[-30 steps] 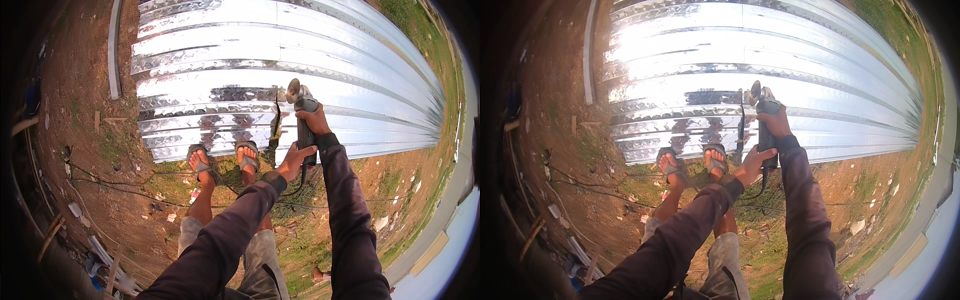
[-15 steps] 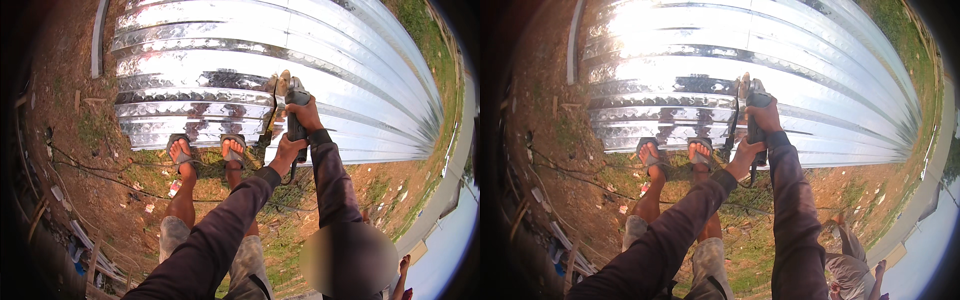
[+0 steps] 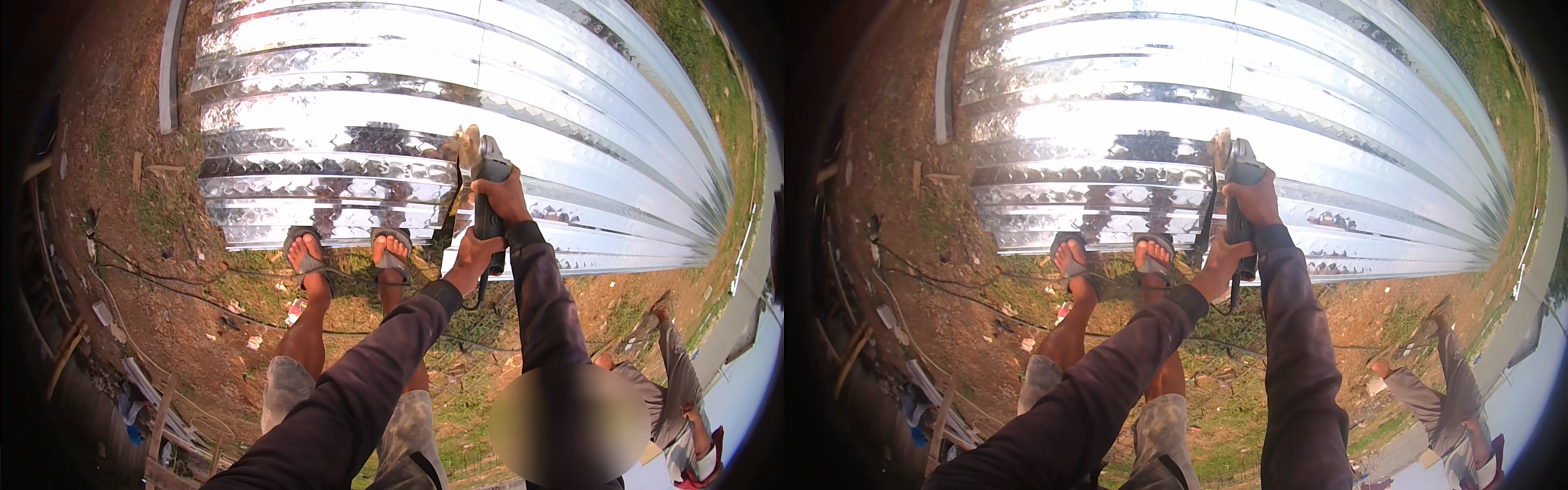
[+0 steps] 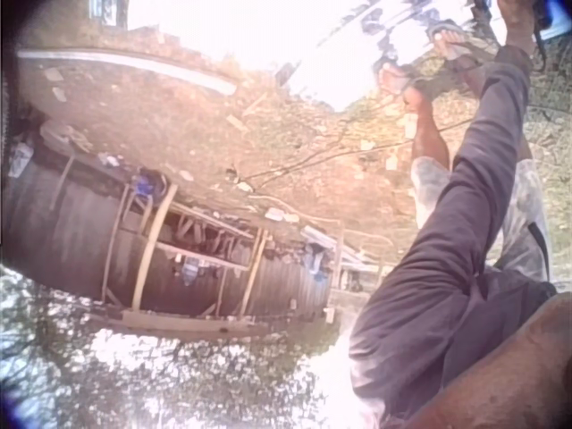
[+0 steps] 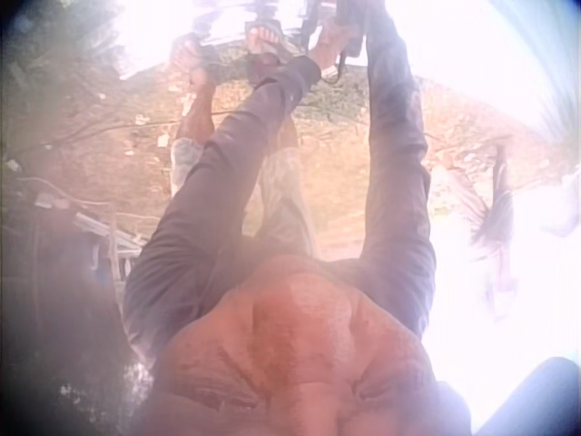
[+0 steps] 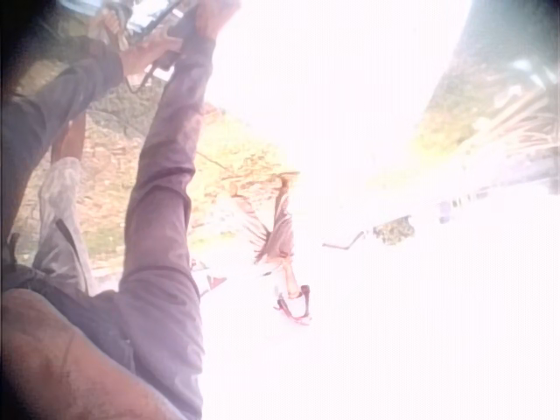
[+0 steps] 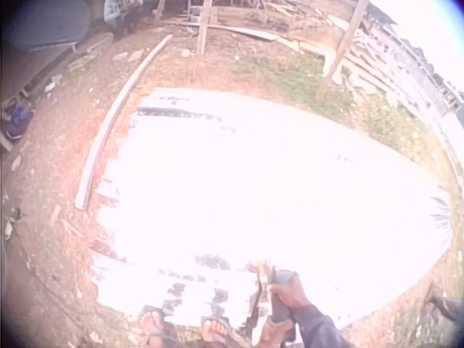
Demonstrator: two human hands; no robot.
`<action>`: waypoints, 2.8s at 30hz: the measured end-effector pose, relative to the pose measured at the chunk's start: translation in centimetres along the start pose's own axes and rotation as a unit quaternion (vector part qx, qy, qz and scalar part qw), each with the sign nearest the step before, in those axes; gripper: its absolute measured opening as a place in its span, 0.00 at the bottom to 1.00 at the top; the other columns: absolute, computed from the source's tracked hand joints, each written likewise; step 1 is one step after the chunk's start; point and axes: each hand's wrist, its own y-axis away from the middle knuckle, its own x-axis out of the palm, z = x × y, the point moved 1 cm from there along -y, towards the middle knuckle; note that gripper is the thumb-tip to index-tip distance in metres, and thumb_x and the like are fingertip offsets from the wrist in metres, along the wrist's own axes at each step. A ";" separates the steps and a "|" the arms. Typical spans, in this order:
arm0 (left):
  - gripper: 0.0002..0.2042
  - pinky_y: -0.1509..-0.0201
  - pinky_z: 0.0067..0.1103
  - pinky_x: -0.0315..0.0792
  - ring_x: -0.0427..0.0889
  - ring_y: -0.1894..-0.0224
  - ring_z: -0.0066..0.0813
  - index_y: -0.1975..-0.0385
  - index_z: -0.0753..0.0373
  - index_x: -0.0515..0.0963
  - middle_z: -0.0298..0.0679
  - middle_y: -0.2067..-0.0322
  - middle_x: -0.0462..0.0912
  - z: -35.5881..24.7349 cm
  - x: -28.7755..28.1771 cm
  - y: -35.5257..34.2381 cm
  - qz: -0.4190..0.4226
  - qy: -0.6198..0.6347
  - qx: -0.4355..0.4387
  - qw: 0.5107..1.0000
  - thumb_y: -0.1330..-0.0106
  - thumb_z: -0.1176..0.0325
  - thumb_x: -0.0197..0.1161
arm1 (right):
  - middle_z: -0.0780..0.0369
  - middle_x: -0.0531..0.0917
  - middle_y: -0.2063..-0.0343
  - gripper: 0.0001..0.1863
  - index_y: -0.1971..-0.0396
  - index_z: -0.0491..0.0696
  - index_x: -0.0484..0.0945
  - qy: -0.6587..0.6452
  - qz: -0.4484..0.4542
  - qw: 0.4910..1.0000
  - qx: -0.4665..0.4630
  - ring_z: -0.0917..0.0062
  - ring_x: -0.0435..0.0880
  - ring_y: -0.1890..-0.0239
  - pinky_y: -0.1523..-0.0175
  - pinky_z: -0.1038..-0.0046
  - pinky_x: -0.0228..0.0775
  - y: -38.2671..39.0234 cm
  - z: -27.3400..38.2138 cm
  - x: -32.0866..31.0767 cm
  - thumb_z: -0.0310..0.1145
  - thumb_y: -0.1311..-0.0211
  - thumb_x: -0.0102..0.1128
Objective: The person uses an angle grinder to cut a corrugated metal sheet laid on the ground. They guide the grinder along the sheet, creating sparks, then reposition and continue cutting. After finishing, they unplug the grinder and place it on the ground.
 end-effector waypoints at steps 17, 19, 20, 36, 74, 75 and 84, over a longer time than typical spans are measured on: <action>0.09 0.83 0.25 0.74 0.79 0.82 0.26 0.67 0.67 0.78 0.38 0.77 0.81 -0.1 0.0 -0.5 0.007 0.017 -0.006 1.000 0.42 0.68 0.67 | 0.45 0.77 0.51 0.51 0.38 0.37 0.54 0.034 0.008 0.999 0.037 0.59 0.80 0.50 0.46 0.65 0.74 0.3 2.1 -0.2 0.37 0.62 0.73; 0.09 0.83 0.25 0.73 0.79 0.82 0.26 0.68 0.66 0.79 0.37 0.77 0.81 -0.4 0.2 -0.6 0.005 0.008 -0.009 1.000 0.44 0.69 0.68 | 0.45 0.77 0.51 0.51 0.38 0.36 0.54 0.030 0.005 0.999 0.032 0.58 0.80 0.50 0.46 0.66 0.74 0.0 2.1 -0.3 0.37 0.63 0.74; 0.09 0.83 0.25 0.73 0.79 0.82 0.26 0.68 0.66 0.79 0.37 0.77 0.81 -0.3 0.3 -0.6 0.003 0.019 -0.008 1.000 0.44 0.69 0.68 | 0.45 0.78 0.52 0.51 0.38 0.36 0.54 0.029 0.003 0.999 0.032 0.58 0.81 0.50 0.46 0.66 0.74 -0.1 1.9 -0.4 0.37 0.63 0.73; 0.13 0.83 0.24 0.72 0.76 0.82 0.25 0.66 0.65 0.73 0.36 0.77 0.77 -1.2 1.4 -1.8 0.008 0.035 0.001 0.999 0.46 0.67 0.68 | 0.46 0.78 0.54 0.50 0.38 0.36 0.55 0.035 0.012 0.999 0.015 0.60 0.82 0.54 0.49 0.66 0.76 -1.1 3.8 -0.9 0.37 0.62 0.73; 0.13 0.79 0.24 0.73 0.79 0.78 0.24 0.65 0.64 0.76 0.36 0.75 0.80 -0.6 1.3 -1.6 0.007 0.027 0.006 1.000 0.44 0.64 0.68 | 0.45 0.78 0.53 0.51 0.37 0.36 0.54 0.068 0.011 0.998 0.005 0.58 0.81 0.52 0.47 0.65 0.74 -1.4 2.6 -1.0 0.38 0.61 0.72; 0.12 0.79 0.24 0.73 0.79 0.79 0.24 0.66 0.64 0.76 0.36 0.75 0.80 -0.6 1.2 -1.7 0.016 0.028 0.008 0.999 0.44 0.64 0.68 | 0.45 0.78 0.53 0.51 0.37 0.36 0.53 0.075 0.011 0.997 0.005 0.58 0.81 0.52 0.47 0.65 0.74 -1.5 2.6 -1.0 0.38 0.61 0.72; 0.11 0.84 0.25 0.70 0.74 0.84 0.24 0.69 0.65 0.72 0.36 0.80 0.75 -2.0 2.8 -2.4 0.019 0.053 0.014 0.998 0.46 0.69 0.68 | 0.44 0.77 0.53 0.52 0.37 0.35 0.53 0.054 0.028 0.998 -0.004 0.58 0.81 0.53 0.49 0.65 0.75 -3.0 3.5 -1.8 0.38 0.61 0.73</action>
